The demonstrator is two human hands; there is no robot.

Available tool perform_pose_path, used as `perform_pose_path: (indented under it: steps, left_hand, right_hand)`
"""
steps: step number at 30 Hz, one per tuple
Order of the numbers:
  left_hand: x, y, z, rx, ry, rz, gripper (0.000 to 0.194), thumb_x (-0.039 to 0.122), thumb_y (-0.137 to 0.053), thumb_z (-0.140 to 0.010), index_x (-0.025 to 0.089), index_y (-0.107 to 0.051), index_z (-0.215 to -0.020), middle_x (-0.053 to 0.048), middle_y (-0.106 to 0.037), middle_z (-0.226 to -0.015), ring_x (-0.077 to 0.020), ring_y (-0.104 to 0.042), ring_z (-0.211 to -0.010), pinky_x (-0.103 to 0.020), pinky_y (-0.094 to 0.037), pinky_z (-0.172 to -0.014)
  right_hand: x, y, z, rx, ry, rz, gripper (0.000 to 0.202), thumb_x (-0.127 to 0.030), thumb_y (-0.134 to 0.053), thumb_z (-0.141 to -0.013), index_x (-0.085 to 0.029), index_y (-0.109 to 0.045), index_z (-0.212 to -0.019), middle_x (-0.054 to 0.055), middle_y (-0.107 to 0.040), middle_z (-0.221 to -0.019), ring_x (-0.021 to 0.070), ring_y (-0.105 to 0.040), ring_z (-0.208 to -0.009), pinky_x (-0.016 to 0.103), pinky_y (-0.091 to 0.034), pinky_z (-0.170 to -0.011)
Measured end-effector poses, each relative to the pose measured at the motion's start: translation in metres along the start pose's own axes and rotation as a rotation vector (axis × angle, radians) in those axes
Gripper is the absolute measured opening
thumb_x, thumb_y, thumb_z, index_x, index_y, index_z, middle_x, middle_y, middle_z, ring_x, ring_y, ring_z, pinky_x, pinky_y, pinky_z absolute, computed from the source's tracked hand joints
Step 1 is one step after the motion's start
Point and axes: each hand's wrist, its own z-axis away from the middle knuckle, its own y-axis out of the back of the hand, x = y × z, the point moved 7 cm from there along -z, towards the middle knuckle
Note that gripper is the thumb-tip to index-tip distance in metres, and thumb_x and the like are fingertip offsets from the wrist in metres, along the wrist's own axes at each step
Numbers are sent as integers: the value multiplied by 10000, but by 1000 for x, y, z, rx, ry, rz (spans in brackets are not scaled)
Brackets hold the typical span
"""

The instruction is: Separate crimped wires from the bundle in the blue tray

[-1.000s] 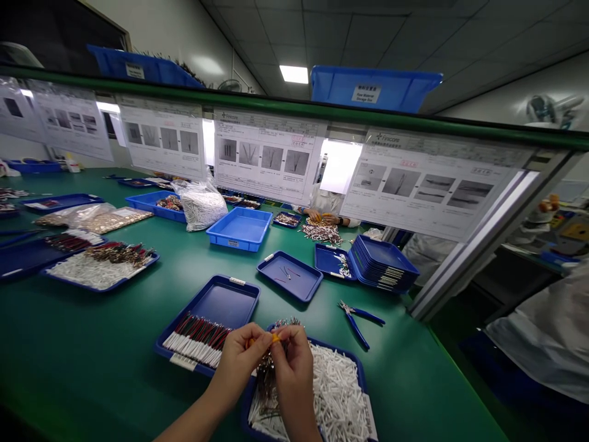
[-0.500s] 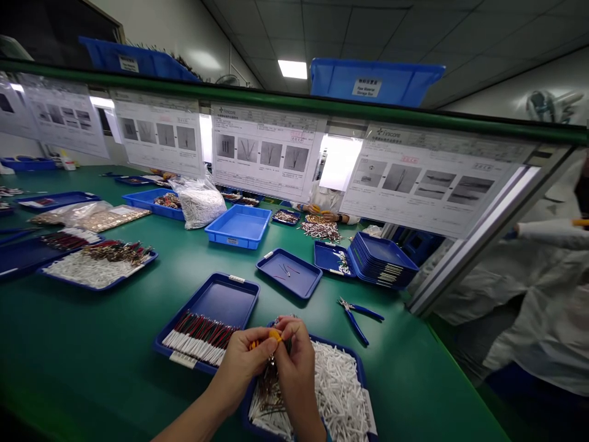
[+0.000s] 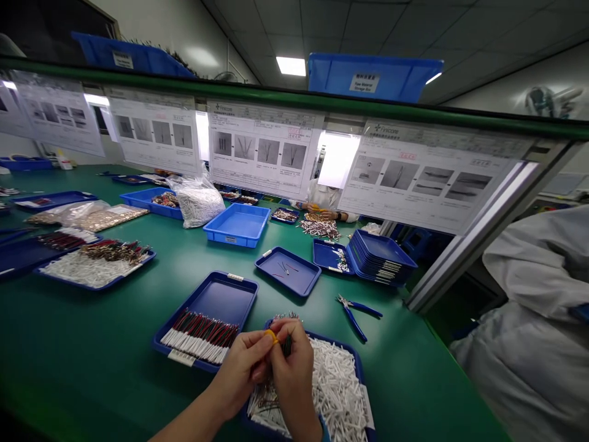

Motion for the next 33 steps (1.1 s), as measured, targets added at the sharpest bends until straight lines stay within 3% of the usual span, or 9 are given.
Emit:
perform_pose_path:
  steps: [9, 14, 20, 25, 33]
  left_hand:
    - [0, 2, -2, -34, 7, -146, 425, 476, -630, -706, 96, -470, -606, 49, -290, -450, -20, -224, -378, -216, -92, -397]
    - [-9, -8, 3, -96, 72, -191, 488, 528, -658, -641, 125, -405, -535, 64, -221, -424, -16, -169, -373, -222, -62, -396]
    - [-10, -7, 2, -10, 37, -78, 516, 573, -641, -632, 126, -401, -537, 60, -259, -403, -16, -185, -357, -218, -62, -393]
    - [-7, 0, -1, 31, 57, 31, 397, 453, -686, -644, 107, -491, -651, 70, -286, -391, -18, -197, -348, -206, -65, -399]
    - [-17, -6, 3, -41, 127, -67, 446, 460, -739, -567, 95, -498, -657, 71, -279, -427, -11, -201, -355, -205, -73, -381]
  right_hand:
    - [-3, 2, 1, 25, 55, 22, 216, -117, -519, -725, -171, -330, -636, 18, -523, -737, 133, -518, -738, 249, -454, -670]
    - [-2, 10, 2, 139, 41, 76, 285, -138, -547, -671, -163, -285, -561, 8, -482, -626, 121, -488, -663, 194, -403, -566]
    - [3, 13, 3, 208, -24, -31, 205, -121, -563, -628, -169, -364, -620, 6, -495, -673, 128, -495, -671, 221, -445, -584]
    - [-3, 11, 2, 158, 32, 59, 201, -129, -541, -672, -165, -355, -604, 27, -538, -699, 132, -530, -695, 228, -462, -627]
    - [-4, 16, 3, 217, 21, 142, 278, -115, -520, -604, -161, -257, -527, 14, -512, -596, 89, -422, -525, 166, -351, -453]
